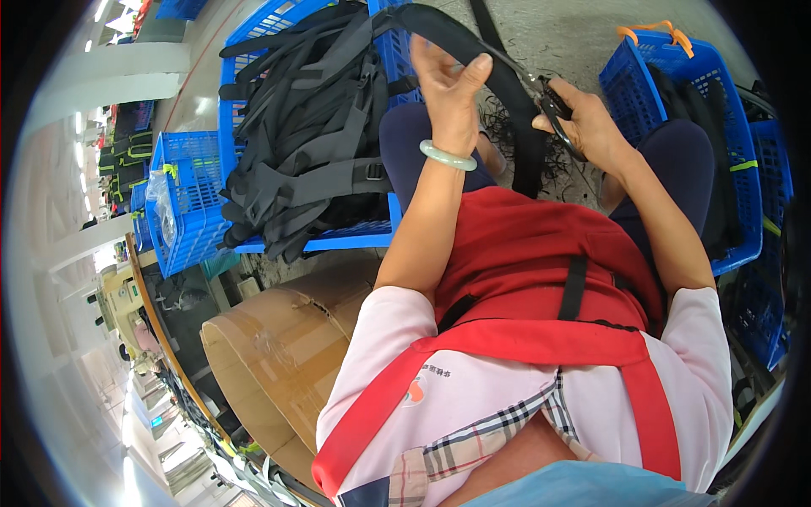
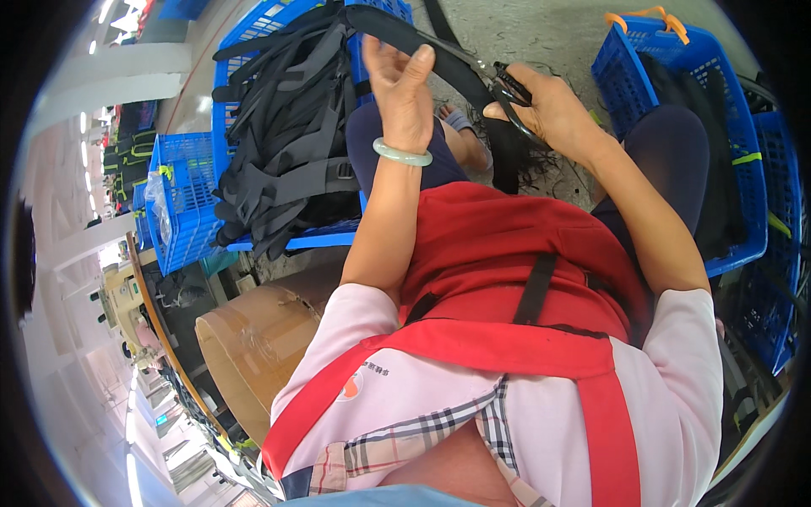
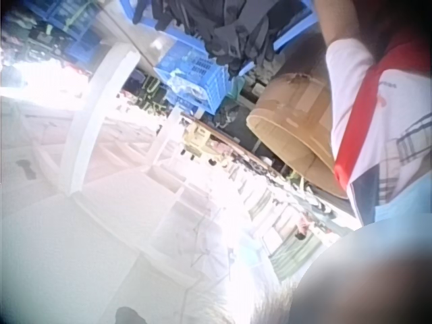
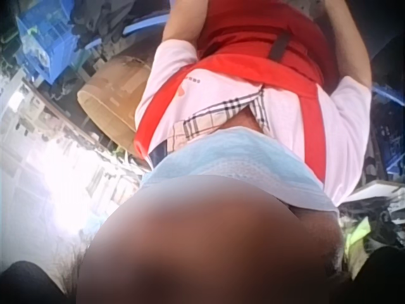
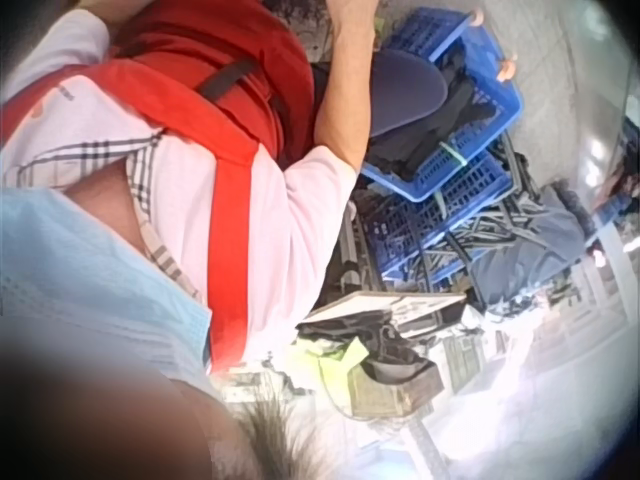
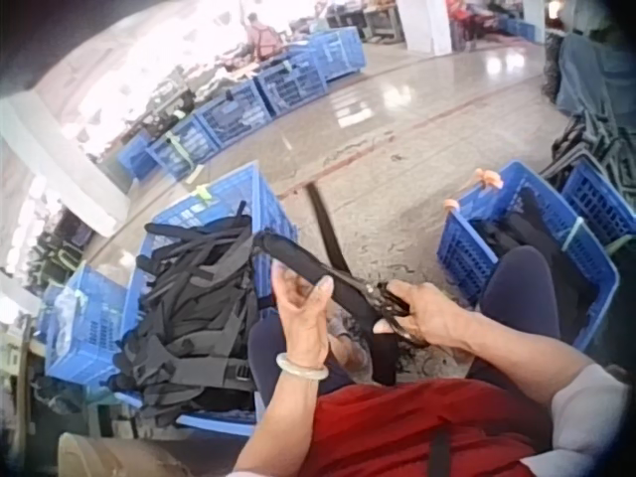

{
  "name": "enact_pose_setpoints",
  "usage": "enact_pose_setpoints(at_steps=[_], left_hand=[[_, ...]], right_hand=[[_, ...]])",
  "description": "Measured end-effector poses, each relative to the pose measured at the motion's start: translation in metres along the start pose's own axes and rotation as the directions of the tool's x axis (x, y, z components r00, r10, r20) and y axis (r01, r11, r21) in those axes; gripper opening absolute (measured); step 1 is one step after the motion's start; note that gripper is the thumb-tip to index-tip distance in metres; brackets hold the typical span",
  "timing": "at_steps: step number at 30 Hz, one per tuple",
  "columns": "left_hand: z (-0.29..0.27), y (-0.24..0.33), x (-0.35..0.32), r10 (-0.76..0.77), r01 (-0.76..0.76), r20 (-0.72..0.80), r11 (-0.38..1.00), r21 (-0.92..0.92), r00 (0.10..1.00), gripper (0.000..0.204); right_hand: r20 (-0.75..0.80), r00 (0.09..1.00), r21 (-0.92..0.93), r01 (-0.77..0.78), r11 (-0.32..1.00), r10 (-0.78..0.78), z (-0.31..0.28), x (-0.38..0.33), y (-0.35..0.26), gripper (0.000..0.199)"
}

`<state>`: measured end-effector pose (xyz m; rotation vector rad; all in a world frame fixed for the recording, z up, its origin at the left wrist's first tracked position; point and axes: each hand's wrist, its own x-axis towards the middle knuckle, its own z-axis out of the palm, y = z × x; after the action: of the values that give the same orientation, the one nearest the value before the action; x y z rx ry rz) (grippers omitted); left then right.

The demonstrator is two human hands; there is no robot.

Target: Trim excess material from black straps using scissors.

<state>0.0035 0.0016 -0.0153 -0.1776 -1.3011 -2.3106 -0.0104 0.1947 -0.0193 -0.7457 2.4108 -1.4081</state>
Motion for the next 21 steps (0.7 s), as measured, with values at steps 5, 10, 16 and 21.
enact_pose_setpoints(at_steps=[5, 10, 16, 21], left_hand=[[-0.016, 0.018, 0.007, -0.077, 0.075, 0.012, 0.988, 0.132, 0.997, 0.041], [-0.017, 0.02, 0.006, -0.228, 0.227, 0.02, 0.973, 0.048, 0.974, 0.015], [-0.019, 0.016, 0.002, -0.285, 0.288, 0.088, 0.957, -0.023, 0.954, 0.016], [-0.02, 0.013, 0.002, -0.3, 0.303, 0.097, 0.953, -0.022, 0.949, 0.016]], right_hand=[[0.043, 0.999, 0.017, -0.034, 0.999, 0.034, -0.001, -0.004, -0.001, 0.052], [0.054, 0.998, -0.056, -0.023, 0.998, 0.026, -0.001, -0.003, 0.0, 0.054], [0.029, 1.0, -0.027, 0.002, 1.0, -0.001, 0.006, -0.002, -0.006, 0.054], [0.076, 0.996, -0.064, -0.045, 0.997, 0.05, 0.001, -0.002, -0.009, 0.054]])
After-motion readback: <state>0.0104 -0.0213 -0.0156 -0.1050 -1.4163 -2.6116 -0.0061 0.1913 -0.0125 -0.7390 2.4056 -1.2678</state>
